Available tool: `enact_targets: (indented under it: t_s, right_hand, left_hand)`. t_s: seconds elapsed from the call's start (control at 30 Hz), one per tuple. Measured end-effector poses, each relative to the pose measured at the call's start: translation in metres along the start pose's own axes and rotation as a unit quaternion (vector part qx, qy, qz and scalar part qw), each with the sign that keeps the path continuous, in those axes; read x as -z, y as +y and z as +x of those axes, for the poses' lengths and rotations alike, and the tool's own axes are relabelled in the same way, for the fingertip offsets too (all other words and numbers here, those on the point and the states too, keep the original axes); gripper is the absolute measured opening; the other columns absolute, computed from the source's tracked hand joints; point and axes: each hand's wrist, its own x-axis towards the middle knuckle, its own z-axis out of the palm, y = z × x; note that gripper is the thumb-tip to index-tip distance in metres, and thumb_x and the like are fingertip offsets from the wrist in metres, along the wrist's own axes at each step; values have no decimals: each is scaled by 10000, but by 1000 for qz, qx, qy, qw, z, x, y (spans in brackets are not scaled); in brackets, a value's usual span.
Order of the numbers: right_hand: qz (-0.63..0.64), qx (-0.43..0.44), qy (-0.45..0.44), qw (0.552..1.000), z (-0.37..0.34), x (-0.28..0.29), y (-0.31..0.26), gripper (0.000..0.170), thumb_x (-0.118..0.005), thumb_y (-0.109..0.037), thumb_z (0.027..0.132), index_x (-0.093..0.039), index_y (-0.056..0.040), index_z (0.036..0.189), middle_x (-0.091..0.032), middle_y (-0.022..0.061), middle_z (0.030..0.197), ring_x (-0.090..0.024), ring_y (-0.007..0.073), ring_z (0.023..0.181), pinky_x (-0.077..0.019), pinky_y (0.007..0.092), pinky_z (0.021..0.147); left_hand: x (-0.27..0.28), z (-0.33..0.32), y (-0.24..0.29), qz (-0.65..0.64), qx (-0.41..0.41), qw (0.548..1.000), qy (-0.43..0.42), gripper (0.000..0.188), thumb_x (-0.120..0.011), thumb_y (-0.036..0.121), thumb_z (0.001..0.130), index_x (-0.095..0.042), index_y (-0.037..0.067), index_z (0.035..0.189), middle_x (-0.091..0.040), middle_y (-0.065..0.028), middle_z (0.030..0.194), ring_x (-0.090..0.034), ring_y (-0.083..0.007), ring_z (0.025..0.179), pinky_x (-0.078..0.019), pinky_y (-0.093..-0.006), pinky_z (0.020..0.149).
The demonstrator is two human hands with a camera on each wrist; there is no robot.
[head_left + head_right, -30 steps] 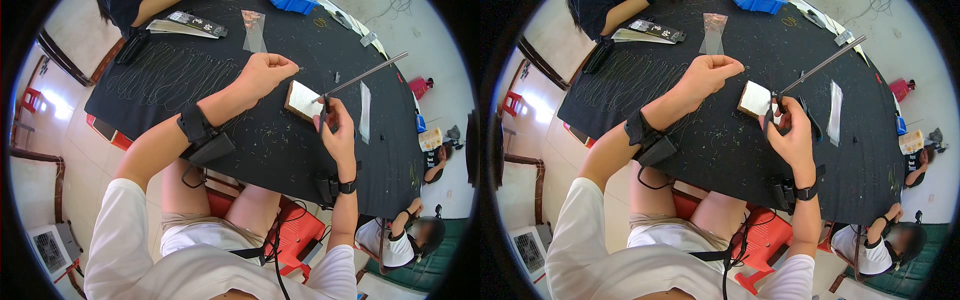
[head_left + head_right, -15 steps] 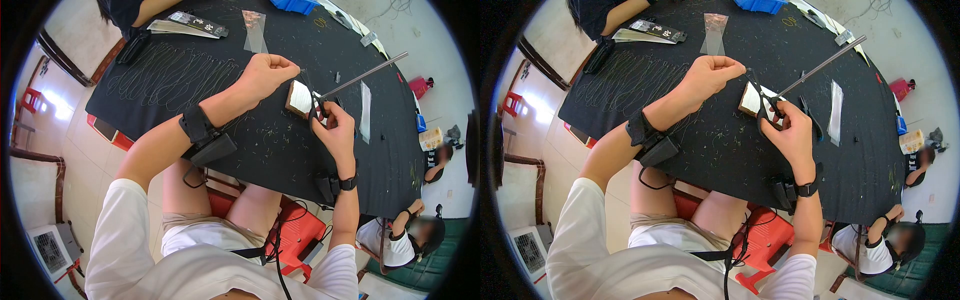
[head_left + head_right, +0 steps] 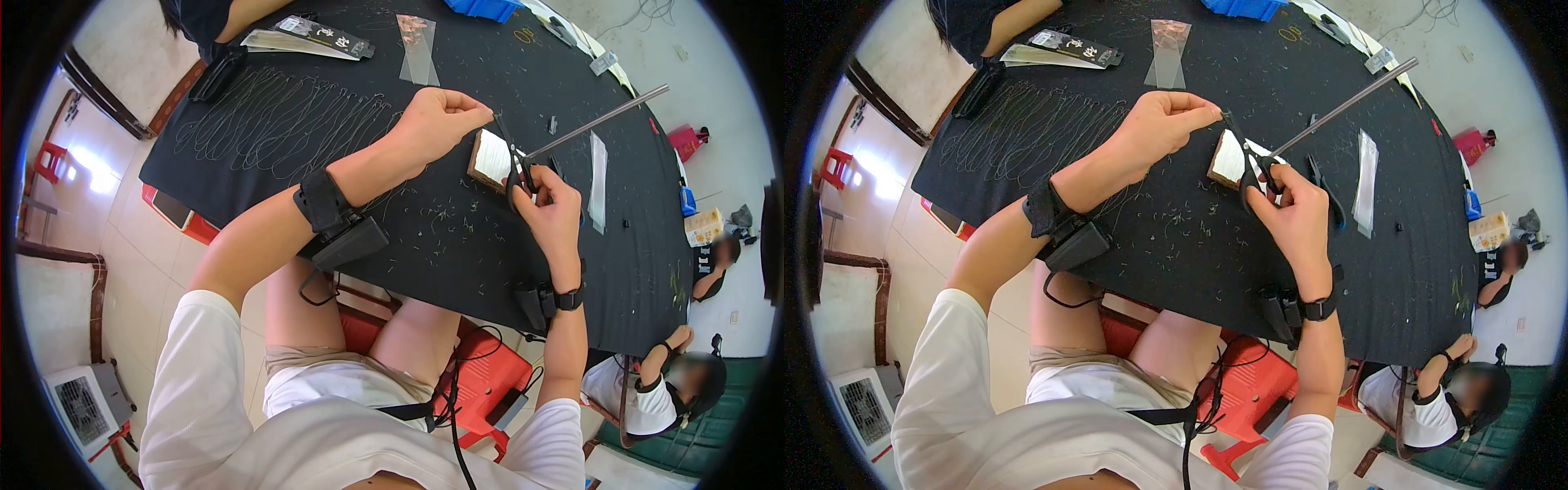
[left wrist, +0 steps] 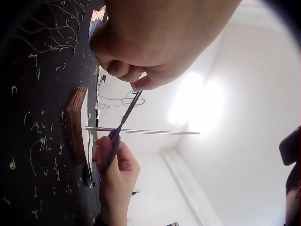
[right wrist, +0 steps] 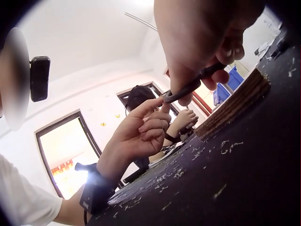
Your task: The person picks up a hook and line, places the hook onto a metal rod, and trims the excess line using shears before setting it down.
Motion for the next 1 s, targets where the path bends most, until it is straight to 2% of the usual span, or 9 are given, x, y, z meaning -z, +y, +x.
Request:
enact_targets:
  t_s: [0.47,1.0]
  right_hand:
    - [13,-10,-17,1000,-1,-2,3,167,-677,-138,709,-571,-14,746,-403,3,528,-325,56,473,-259,215,430]
    - [52,-22,-35,998,-2,-5,9,180,-662,-134,723,-534,-10,700,-354,1,521,-306,65,472,-251,231,428]
  left_hand:
    - [-1,-2,2,-10,0,1000,-17,280,-608,178,837,-593,-43,1008,-477,46,593,-299,1,448,-196,-170,391]
    - [-1,-2,0,9,-18,1000,-8,271,-621,179,828,-605,-34,995,-479,46,586,-303,-2,448,-200,-167,391]
